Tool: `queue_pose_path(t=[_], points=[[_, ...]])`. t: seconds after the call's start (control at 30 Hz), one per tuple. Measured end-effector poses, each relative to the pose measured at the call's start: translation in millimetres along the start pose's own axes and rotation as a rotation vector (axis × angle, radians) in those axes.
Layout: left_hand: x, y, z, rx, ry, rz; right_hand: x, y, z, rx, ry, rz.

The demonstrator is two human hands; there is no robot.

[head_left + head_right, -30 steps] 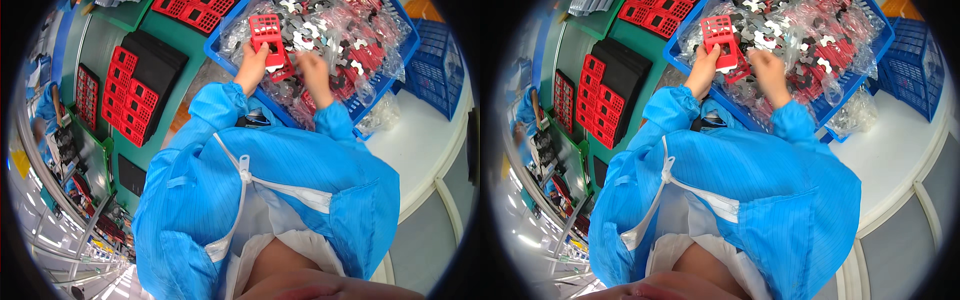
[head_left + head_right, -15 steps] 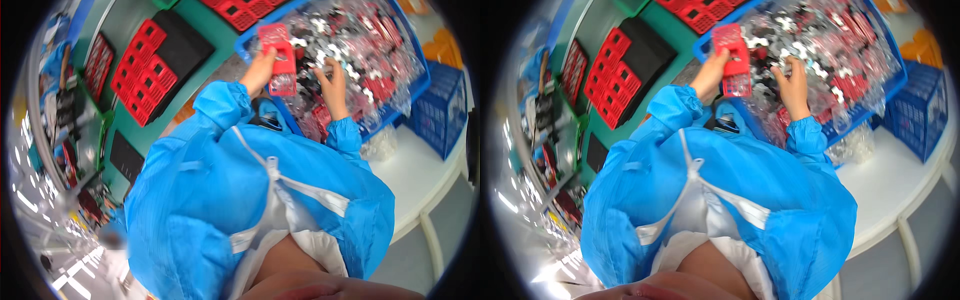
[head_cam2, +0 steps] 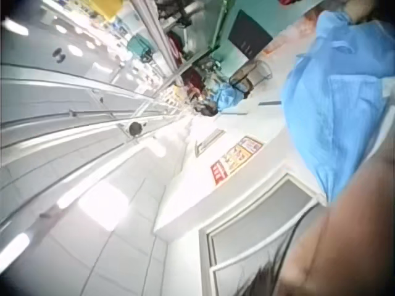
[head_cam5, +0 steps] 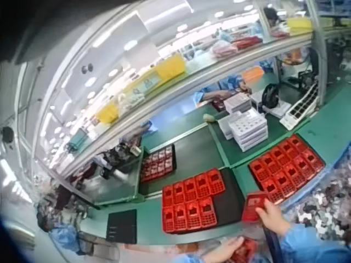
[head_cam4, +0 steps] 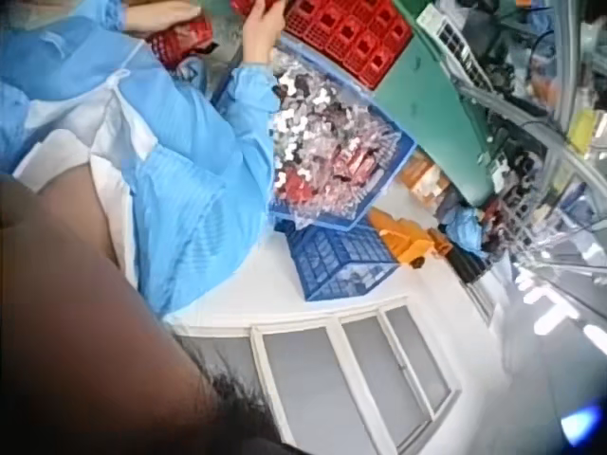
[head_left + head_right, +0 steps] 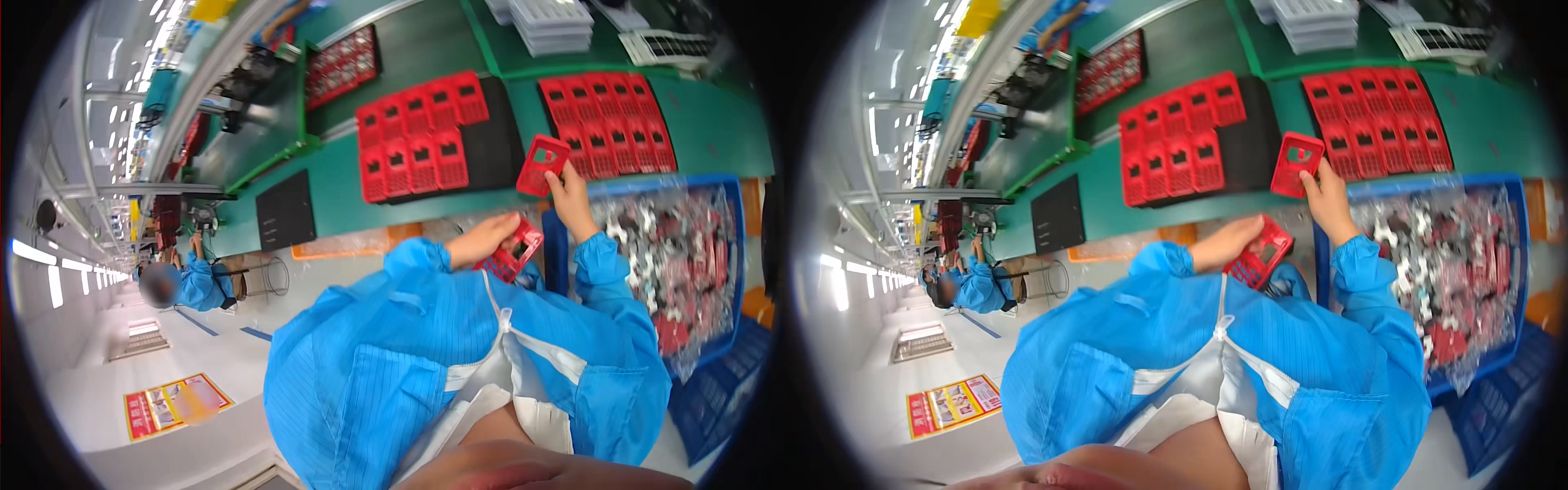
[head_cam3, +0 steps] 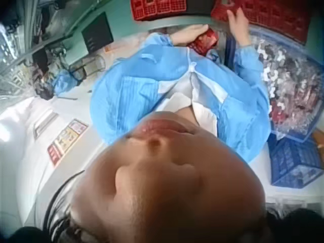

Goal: Sort red plastic electronics components into trays on an assembly line.

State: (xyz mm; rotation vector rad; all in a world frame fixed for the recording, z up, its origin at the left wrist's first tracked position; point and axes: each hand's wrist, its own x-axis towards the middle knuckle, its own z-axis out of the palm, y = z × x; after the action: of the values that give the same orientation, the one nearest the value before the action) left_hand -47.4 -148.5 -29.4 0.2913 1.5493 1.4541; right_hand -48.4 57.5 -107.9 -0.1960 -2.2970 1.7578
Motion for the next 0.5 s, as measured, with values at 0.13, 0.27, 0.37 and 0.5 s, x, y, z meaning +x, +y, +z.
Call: queue_pose_path(t=[0.13,0.27,0.37,0.5], points=[[-40.4,-6.9,-47.1,-0.026,0.074,-0.04,46.4,-1.5,59.6,-0.076,-0.075,0.111],[-64.4,-9.6,-97.2,-0.129,0.325,0.017,59.1,-25.4,98.5,-0.495,0.034,0.173],[-76.8,-2.3,-147.7,-0.529,0.698,0.109,57.4,-17.7,96.8,-0.627,0.127,0.073],[-96.2,2.2,-241.5,-0.793,0.81,0.263,60.9,-31.5,116.5,-0.794,0.168,0.149]])
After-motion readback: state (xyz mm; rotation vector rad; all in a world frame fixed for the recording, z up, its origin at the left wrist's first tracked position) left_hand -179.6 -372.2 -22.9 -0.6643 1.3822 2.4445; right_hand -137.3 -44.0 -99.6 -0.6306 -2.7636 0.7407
